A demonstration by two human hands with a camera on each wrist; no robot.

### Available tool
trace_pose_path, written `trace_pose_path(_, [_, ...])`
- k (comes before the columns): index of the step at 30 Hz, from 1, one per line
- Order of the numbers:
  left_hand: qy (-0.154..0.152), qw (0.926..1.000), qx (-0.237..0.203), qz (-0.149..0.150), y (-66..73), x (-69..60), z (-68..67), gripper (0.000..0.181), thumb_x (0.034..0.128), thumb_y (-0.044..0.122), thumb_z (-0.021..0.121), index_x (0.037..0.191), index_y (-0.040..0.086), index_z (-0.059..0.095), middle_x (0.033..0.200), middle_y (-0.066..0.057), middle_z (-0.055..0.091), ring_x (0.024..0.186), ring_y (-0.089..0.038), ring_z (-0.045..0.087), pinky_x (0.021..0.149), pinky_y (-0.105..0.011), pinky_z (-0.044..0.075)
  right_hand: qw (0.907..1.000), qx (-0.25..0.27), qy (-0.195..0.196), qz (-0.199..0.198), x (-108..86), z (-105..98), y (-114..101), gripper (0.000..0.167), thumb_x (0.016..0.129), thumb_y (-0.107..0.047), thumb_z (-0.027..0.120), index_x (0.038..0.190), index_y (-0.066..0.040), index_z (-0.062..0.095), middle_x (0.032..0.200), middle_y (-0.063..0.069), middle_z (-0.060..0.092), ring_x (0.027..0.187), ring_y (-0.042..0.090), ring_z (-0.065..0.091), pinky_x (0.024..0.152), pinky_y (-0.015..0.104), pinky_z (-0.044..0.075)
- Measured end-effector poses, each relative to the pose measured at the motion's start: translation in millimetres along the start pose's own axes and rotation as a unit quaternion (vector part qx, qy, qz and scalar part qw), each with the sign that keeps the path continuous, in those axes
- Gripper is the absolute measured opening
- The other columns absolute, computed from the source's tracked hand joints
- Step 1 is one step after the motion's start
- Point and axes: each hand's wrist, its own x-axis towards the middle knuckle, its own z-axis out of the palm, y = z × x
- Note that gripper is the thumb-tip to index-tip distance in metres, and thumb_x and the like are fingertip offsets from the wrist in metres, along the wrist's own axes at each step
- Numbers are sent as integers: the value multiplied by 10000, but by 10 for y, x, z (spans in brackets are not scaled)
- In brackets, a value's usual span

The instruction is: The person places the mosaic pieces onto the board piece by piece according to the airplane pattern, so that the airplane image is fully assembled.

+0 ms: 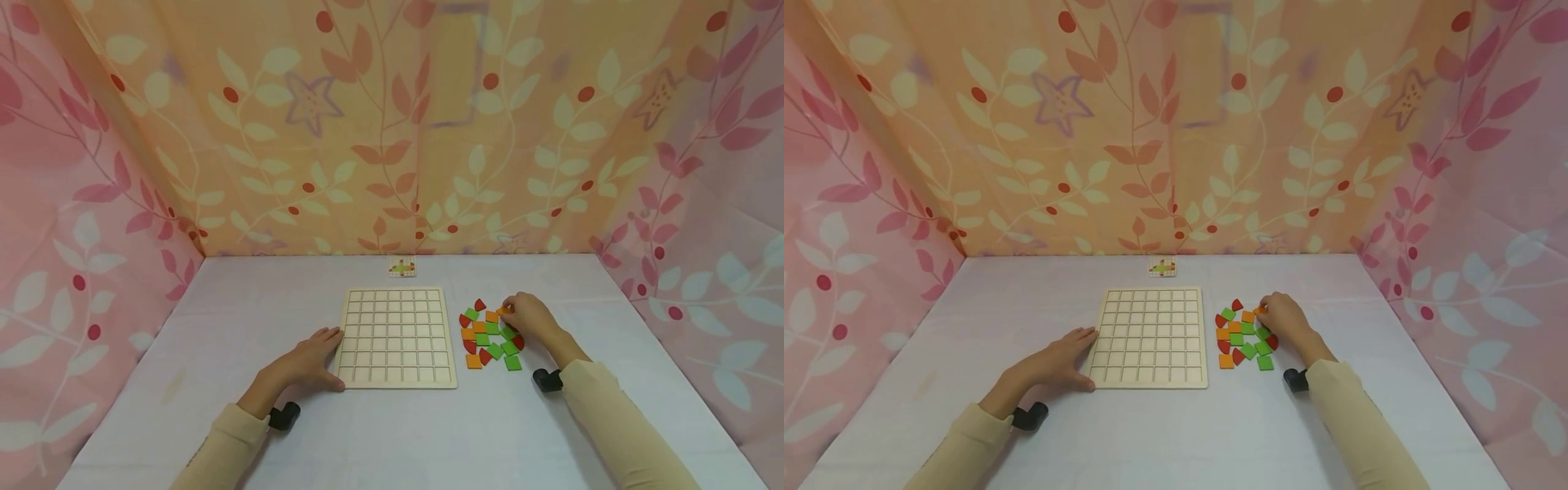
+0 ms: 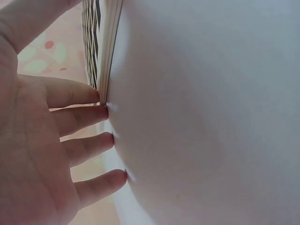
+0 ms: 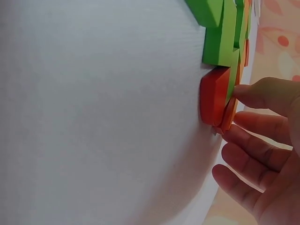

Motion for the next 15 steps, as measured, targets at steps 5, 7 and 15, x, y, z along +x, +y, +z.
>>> trace_pose_path(5, [22,10000,38,-33,-4,16,4,1058,708,376,860,1511,-13,292,1595,-197,262,1492,-409,178,1166,-608,211,10000,33,18,-47,9,-15,6,355,887,-178,689,1143,66,662,1000,199,647,851,283,566,887,466,528])
trace_pose_path(7, [29,10000,58,-36,-6,16,6,1050,708,368,861,1508,-16,299,1592,-198,269,1489,-411,185,1162,-612,216,9999,48,53,-82,6,-23,2,357,883,-174,691,1143,69,663,1005,203,650,860,287,572,894,471,528])
trace_pose_path(15, [43,10000,3,-86,2,7,8,1045,703,349,867,1506,-13,305,1589,-193,281,1485,-412,196,1146,-633,226,9985,95,271,-469,-32,-70,-53,333,875,-157,676,1127,60,676,979,191,643,853,286,574,883,481,526])
